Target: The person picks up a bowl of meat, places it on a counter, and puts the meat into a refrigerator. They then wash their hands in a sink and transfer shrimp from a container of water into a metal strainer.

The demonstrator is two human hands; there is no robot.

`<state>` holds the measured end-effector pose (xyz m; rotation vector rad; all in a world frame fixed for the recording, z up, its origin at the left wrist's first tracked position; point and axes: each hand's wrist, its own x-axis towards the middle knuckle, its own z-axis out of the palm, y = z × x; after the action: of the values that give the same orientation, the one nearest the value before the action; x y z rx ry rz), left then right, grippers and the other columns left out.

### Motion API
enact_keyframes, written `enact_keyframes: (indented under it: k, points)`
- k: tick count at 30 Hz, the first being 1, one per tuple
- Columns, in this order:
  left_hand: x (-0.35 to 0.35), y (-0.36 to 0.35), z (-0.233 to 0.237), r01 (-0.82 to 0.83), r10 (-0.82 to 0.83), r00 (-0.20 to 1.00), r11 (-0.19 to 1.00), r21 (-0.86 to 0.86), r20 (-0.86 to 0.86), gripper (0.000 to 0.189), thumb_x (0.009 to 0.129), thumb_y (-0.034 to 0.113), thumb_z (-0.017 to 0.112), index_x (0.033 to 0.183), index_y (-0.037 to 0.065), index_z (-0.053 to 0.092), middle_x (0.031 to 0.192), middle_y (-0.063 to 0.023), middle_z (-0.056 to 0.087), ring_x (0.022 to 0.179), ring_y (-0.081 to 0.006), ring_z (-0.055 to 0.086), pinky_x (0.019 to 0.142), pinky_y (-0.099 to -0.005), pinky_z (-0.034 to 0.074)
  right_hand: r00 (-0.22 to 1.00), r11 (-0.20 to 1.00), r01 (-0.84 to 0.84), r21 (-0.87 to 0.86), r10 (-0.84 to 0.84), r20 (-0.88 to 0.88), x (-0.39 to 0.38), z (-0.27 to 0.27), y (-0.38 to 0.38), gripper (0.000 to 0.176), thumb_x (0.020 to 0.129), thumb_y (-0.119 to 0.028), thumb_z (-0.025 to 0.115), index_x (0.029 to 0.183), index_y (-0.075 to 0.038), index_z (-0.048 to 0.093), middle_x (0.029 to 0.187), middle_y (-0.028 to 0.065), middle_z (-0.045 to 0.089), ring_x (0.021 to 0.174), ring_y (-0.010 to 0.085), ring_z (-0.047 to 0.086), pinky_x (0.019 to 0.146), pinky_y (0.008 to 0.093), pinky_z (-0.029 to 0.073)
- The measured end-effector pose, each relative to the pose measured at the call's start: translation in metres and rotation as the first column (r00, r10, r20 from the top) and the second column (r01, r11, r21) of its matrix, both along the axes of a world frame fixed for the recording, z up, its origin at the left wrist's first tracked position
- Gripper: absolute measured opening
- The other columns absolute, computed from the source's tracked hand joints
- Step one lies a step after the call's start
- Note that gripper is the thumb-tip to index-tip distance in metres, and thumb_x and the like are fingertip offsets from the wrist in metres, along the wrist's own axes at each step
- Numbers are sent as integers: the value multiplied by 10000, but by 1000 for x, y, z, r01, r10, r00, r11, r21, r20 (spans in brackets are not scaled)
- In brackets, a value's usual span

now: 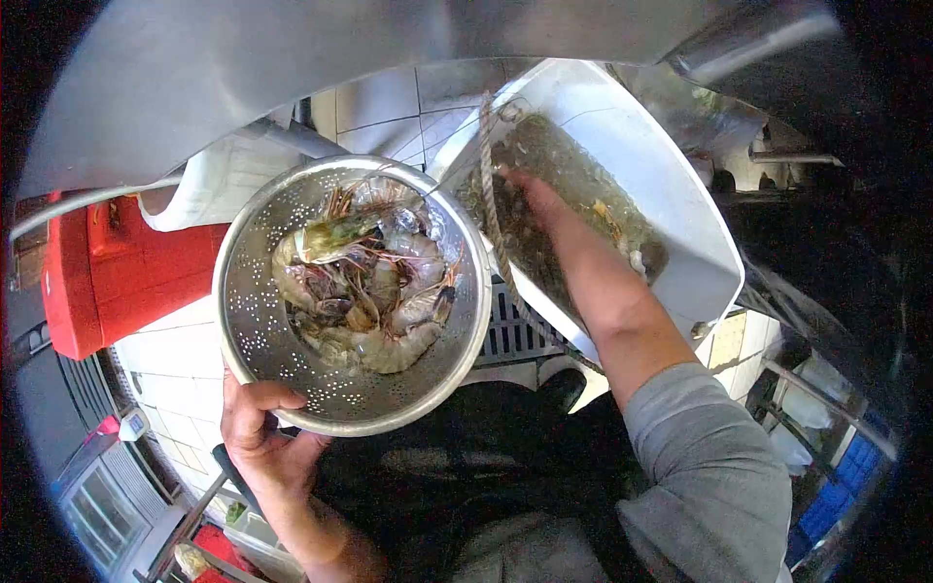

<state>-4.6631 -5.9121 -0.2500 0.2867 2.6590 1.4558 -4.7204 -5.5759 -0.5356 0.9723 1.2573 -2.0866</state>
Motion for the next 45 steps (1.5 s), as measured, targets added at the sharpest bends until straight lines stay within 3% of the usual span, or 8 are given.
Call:
enact_keyframes:
  k: [4,7,9,15,25,37,42,45]
  points:
    - [-1,-3,-2,26,-26,1000,999,-31,-16,413,468,-18,797,786,43,541,958,-74,538,915,-185,526,793,-285,427,998,978,45,-206,-35,49,-5,-2,4,542,823,-481,578,1252,-152,530,1184,106,581,1068,257,549,936,400,408]
    - [-5,-4,-1,58,-58,998,998,-30,-27,414,476,-26,797,793,42,540,974,-75,537,920,-188,526,794,-286,429,993,994,83,71,-88,74,-7,61,-5,566,825,-485,568,1248,-113,516,1208,112,568,1068,260,556,945,417,413]
    - [-6,-2,1,67,-68,997,997,-25,-29,416,477,-31,797,796,42,540,982,-75,535,922,-189,527,792,-285,431,979,979,168,-115,-179,-97,-3,43,-2,597,809,-482,591,1235,-72,508,1232,123,548,1114,276,526,968,475,383]
    - [-3,0,2,73,-73,997,997,-5,-28,421,476,-54,788,805,44,544,1003,-71,529,937,-188,528,798,-281,433,970,922,171,-348,-219,-103,-4,29,8,544,768,-373,655,1222,-106,514,1183,120,567,1091,277,538,928,497,417]
    - [-2,-2,3,67,-67,997,998,12,-29,419,482,-29,785,815,52,545,1000,-62,530,955,-194,521,827,-302,422,964,944,183,-273,-227,-137,7,19,50,381,706,-259,704,1042,-126,584,1006,45,621,957,230,573,815,424,471]
    - [-3,-4,2,64,-63,998,998,12,-16,406,506,-13,796,818,51,544,966,-50,522,921,-175,521,799,-282,419,969,977,39,-211,-88,-230,29,58,76,552,691,-49,626,1222,-143,508,1049,65,603,902,227,591,825,420,470]
    - [-4,-4,0,66,-66,998,998,13,-20,399,507,-34,787,811,40,541,970,-49,520,906,-168,521,798,-278,424,942,985,-105,137,142,-303,32,62,89,591,725,23,574,1286,-123,465,1120,58,581,954,188,591,851,345,460]
    - [-5,-3,-1,69,-69,998,997,35,-14,394,510,-43,782,812,36,541,978,-50,516,904,-164,520,798,-275,428,971,997,-81,1,79,-224,33,76,86,578,778,23,542,1323,-126,424,1120,58,579,974,199,569,860,345,449]
